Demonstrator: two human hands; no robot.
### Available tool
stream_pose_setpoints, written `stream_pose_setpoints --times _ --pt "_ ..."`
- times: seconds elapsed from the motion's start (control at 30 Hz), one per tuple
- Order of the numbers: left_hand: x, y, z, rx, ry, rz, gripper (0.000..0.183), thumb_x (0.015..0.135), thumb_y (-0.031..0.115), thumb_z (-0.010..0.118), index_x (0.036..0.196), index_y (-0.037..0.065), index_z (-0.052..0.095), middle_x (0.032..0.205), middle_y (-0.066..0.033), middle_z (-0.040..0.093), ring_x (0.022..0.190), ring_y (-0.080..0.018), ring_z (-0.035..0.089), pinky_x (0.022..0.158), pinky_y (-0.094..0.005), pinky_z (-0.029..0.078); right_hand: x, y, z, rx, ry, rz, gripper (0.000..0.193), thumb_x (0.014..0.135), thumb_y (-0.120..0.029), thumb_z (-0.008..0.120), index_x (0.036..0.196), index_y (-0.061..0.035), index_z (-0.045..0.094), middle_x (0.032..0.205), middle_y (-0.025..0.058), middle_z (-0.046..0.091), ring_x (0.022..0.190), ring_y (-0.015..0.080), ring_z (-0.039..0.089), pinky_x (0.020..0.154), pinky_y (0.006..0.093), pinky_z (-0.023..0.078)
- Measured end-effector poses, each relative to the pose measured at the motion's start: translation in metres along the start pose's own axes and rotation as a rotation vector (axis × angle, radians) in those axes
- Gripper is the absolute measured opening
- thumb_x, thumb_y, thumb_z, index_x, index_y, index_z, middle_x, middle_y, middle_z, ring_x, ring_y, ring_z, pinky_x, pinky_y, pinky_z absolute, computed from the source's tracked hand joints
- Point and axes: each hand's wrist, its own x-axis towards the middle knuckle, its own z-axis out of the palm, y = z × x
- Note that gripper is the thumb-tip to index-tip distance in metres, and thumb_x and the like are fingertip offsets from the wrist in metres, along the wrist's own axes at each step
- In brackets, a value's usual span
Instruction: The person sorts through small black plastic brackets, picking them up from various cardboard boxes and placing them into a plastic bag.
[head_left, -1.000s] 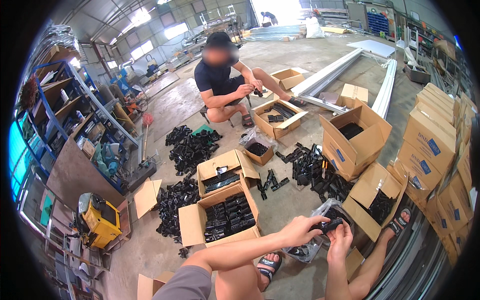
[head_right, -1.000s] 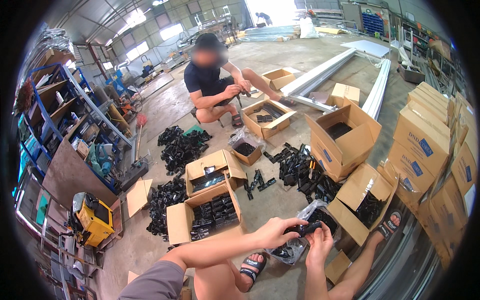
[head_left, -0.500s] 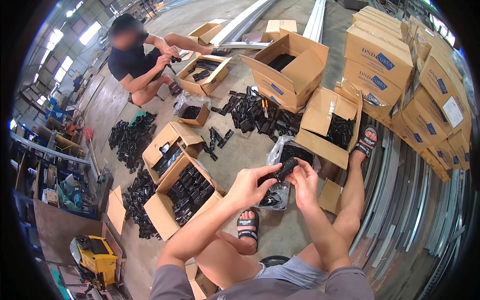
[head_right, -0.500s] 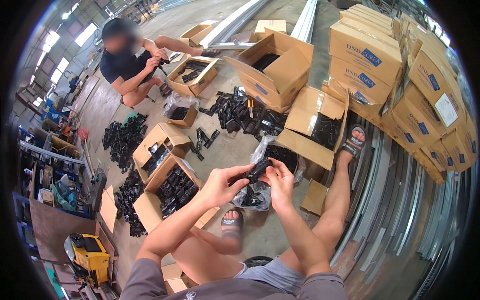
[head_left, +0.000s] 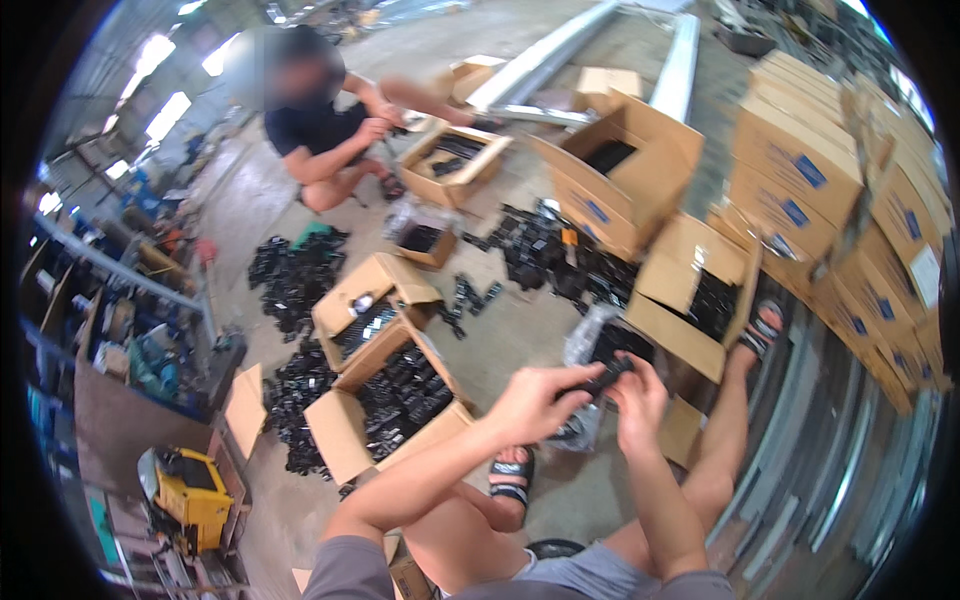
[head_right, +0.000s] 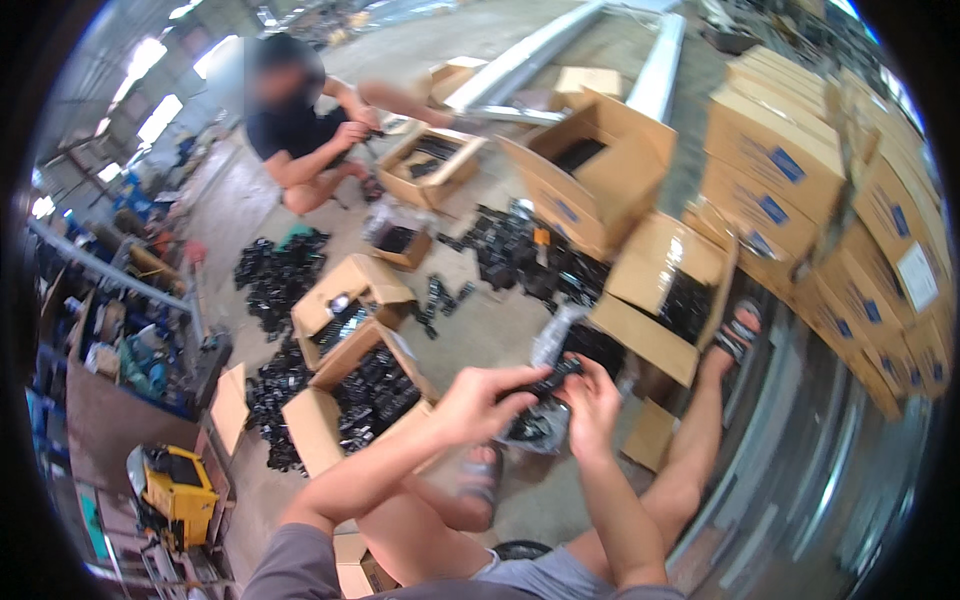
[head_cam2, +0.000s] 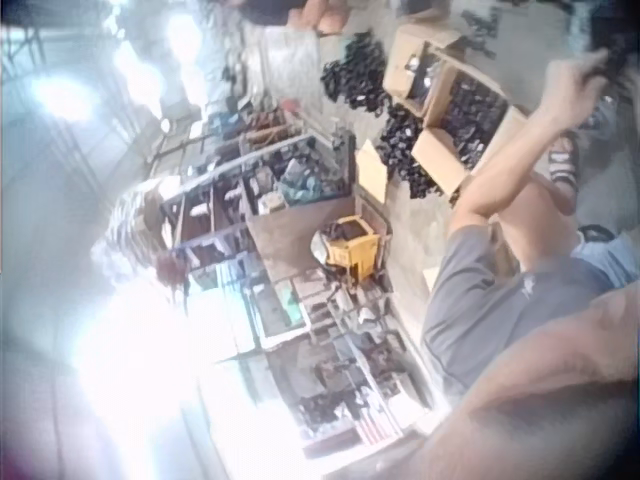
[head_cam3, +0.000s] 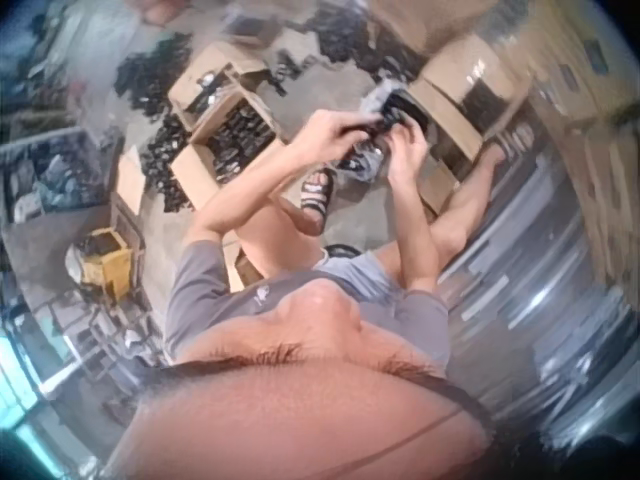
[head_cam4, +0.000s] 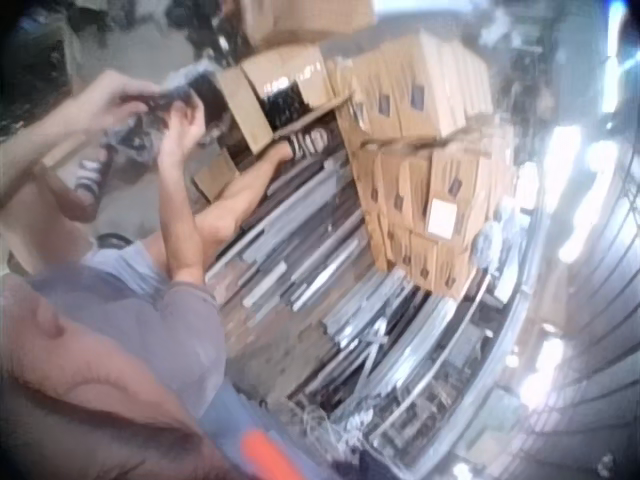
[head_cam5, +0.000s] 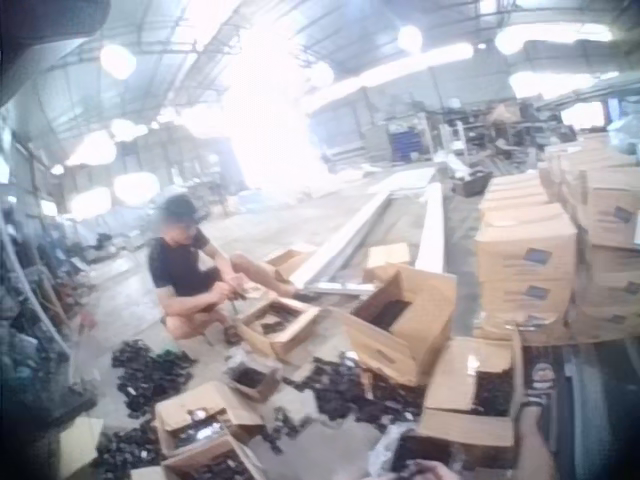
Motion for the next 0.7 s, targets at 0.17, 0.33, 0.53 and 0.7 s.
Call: stream_pose_setpoints --times 0.17,0.33,0.53,0.7 --pt "0.007 0.007 0.002 0.074 -0.095 -0.036 0.053 0.081 0.015 0.077 0.132 0.013 0.064 0.108 -0.0203 0.07 0.093 -0.0365 0.07 0.08 -0.0406 0.055 0.002 0.002 -0.015 0.014 0.061 -0.018 0.039 0.096 -0.022 0.069 0.126 -0.0004 0.056 0.12 0.0095 0.066 0.097 0.0162 0.068 0.076 0.0289 0.059" --pt "-0.003 -0.003 -0.006 -0.06 -0.168 -0.19 0.062 0.077 0.015 0.079 0.136 0.016 0.062 0.112 -0.0185 0.071 0.094 -0.0358 0.07 0.082 -0.0387 0.055 -0.003 0.005 -0.008 -0.026 0.034 0.048 0.033 0.096 -0.023 0.069 0.12 -0.0019 0.058 0.11 0.0062 0.069 0.09 0.0139 0.068 0.073 0.0274 0.058" --pt "-0.005 -0.029 -0.003 -0.322 -0.184 -0.377 0.064 0.083 0.006 0.077 0.143 0.014 0.056 0.114 -0.0065 0.073 0.096 -0.0089 0.065 0.087 -0.0287 0.053 0.007 0.022 0.0 0.061 0.117 0.069 0.041 0.101 -0.038 0.059 0.12 -0.0016 0.057 0.103 0.0049 0.068 0.084 0.0156 0.067 0.068 0.0279 0.055" --pt "0.0 -0.05 -0.01 -0.839 -0.068 -0.565 0.058 0.089 0.001 0.072 0.144 0.01 0.054 0.119 -0.0111 0.07 0.102 -0.0121 0.065 0.094 -0.0292 0.052 0.036 0.12 -0.049 -0.854 -0.006 0.062 0.032 0.1 -0.034 0.056 0.109 -0.0039 0.063 0.09 0.014 0.069 0.079 0.029 0.068 0.073 0.041 0.054"
